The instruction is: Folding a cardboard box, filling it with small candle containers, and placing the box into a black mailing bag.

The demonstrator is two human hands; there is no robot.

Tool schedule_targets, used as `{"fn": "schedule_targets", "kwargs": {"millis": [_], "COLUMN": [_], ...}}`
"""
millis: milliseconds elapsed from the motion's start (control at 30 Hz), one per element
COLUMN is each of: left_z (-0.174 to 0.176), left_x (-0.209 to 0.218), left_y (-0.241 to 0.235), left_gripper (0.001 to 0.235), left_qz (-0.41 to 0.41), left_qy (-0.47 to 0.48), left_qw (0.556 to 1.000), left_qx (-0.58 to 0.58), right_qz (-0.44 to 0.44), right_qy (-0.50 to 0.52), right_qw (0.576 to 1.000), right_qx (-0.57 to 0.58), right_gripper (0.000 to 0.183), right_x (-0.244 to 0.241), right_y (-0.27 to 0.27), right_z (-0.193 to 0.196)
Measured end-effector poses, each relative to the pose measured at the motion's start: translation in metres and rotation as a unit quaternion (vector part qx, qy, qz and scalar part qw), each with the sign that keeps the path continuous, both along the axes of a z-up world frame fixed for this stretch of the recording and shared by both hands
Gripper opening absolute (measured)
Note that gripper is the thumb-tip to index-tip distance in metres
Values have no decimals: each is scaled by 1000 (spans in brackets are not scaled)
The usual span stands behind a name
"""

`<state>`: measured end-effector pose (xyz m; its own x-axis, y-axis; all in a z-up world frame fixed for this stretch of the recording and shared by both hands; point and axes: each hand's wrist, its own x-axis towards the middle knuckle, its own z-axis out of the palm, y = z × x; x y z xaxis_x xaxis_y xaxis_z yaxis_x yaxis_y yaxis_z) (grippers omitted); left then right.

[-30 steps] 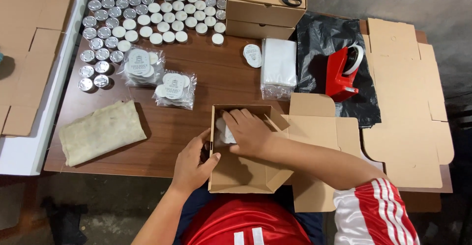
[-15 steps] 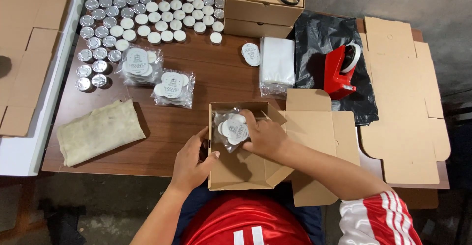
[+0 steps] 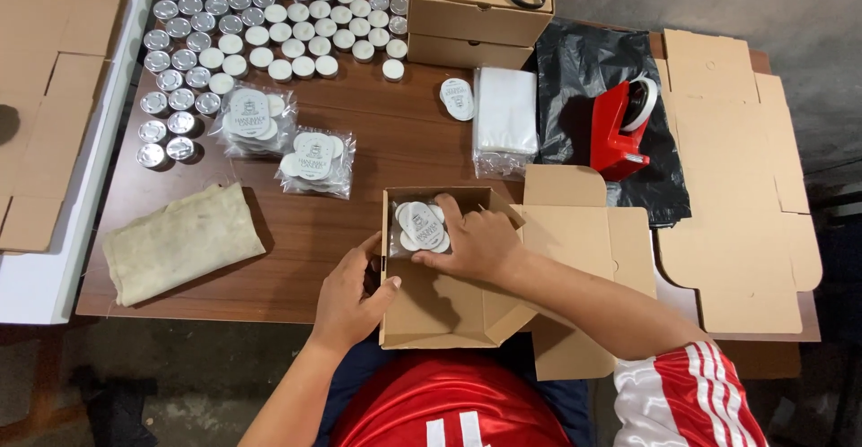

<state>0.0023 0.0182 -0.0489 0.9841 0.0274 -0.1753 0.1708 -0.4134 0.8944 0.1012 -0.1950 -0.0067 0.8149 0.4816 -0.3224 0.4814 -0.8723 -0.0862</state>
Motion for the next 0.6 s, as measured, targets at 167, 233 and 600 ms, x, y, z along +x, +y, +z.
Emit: {"fn": "schedule_targets", "kwargs": {"millis": [167, 233, 600], "left_z": [0, 1, 6], "left_x": [0, 0, 2], "left_y": [1, 0, 0], "left_gripper": [76, 75, 77], "left_qz": [0, 0, 0], "left_qy": [3, 0, 8], "left_qw": [1000, 1000, 1000], "left_qx": [0, 5, 5], "right_qz": [-66, -100, 70], "right_qy": [92, 141, 2], "right_qw": [987, 974, 970], "right_qx": [112, 149, 232], "right_gripper": [100, 107, 78], "right_x": [-4, -3, 46], "right_y": [-9, -12, 38], "right_z": [14, 9, 79]}}
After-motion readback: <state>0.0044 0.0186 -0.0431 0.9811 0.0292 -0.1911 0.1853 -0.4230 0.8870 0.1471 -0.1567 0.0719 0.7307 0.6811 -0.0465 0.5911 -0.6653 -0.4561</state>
